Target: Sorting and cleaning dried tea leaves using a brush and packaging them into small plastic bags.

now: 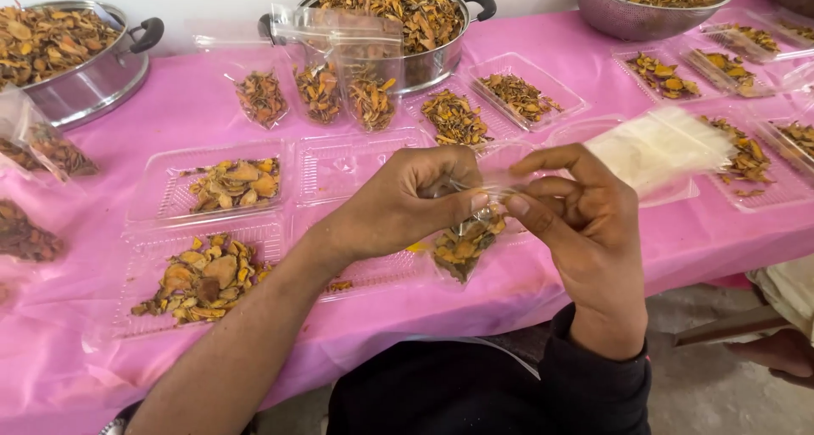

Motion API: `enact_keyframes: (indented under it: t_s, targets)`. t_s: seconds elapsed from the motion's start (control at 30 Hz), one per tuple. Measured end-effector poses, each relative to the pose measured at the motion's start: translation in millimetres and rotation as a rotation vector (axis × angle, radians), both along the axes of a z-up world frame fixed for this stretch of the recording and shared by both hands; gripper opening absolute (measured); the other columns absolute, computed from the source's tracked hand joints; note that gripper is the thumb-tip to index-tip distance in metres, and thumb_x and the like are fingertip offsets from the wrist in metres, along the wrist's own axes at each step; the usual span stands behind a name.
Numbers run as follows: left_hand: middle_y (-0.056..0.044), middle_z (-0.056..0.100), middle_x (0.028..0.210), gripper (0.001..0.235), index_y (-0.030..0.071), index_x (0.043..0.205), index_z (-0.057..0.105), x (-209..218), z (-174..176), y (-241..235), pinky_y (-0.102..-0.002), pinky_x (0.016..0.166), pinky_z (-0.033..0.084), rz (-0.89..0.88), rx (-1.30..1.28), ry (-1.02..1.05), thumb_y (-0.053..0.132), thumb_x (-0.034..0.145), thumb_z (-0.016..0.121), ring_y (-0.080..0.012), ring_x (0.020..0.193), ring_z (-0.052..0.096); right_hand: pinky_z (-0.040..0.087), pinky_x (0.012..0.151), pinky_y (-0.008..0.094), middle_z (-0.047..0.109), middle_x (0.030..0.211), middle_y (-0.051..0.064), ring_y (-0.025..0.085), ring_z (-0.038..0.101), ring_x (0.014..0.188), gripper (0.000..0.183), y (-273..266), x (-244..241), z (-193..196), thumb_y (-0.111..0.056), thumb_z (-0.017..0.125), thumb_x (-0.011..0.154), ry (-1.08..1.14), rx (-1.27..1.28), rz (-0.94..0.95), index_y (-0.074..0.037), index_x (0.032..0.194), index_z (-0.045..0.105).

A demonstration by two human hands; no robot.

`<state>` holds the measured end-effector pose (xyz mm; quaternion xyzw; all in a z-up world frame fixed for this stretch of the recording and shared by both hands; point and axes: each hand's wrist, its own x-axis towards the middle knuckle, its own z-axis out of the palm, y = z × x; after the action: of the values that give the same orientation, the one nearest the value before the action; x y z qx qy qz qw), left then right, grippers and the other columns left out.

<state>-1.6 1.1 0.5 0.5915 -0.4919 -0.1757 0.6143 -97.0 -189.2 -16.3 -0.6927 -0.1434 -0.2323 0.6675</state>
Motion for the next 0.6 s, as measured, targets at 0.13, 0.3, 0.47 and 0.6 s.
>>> enact_keyframes:
  t_s: [0.13, 0.3, 0.47, 0.6]
  targets:
    - [0.005, 0.055, 0.077, 0.018, 0.014, 0.087, 0.059, -6, 7, 2, -0.020, 0.061, 0.040, 0.037, -0.068, -0.049, 0.023, 0.101, 0.063, -0.0038, 0.068, 0.049, 0.054, 0.074, 0.018, 0.071, 0.091, 0.008, 0.010, 0.069, 0.082, 0.016, 6, 2, -7, -0.006, 0.071, 0.095, -0.047, 0.033, -0.033, 0.001, 0.108, 0.063]
    - [0.006, 0.051, 0.072, 0.025, 0.015, 0.078, 0.054, -8, 8, 2, -0.020, 0.058, 0.037, 0.080, -0.080, -0.012, 0.019, 0.097, 0.069, -0.0027, 0.065, 0.046, 0.058, 0.077, 0.024, 0.068, 0.087, 0.008, 0.014, 0.068, 0.079, 0.012, 9, -1, -9, -0.002, 0.069, 0.096, -0.154, 0.030, -0.073, 0.001, 0.104, 0.061]
    - [0.008, 0.049, 0.079, 0.018, 0.016, 0.096, 0.062, -5, 10, 7, -0.020, 0.058, 0.031, -0.017, 0.059, 0.011, 0.030, 0.093, 0.073, -0.0027, 0.066, 0.041, 0.049, 0.070, 0.020, 0.069, 0.084, 0.005, 0.009, 0.061, 0.076, 0.010, 9, -9, -9, -0.004, 0.071, 0.094, -0.145, -0.015, -0.126, 0.002, 0.101, 0.067]
    - [0.005, 0.060, 0.085, 0.011, 0.012, 0.097, 0.066, -6, 6, 4, -0.022, 0.067, 0.043, -0.058, 0.033, -0.078, 0.022, 0.100, 0.067, -0.0046, 0.077, 0.053, 0.048, 0.064, 0.020, 0.067, 0.076, 0.005, 0.007, 0.059, 0.066, 0.006, 10, -10, -6, -0.001, 0.072, 0.091, -0.165, -0.068, -0.118, 0.001, 0.092, 0.066]
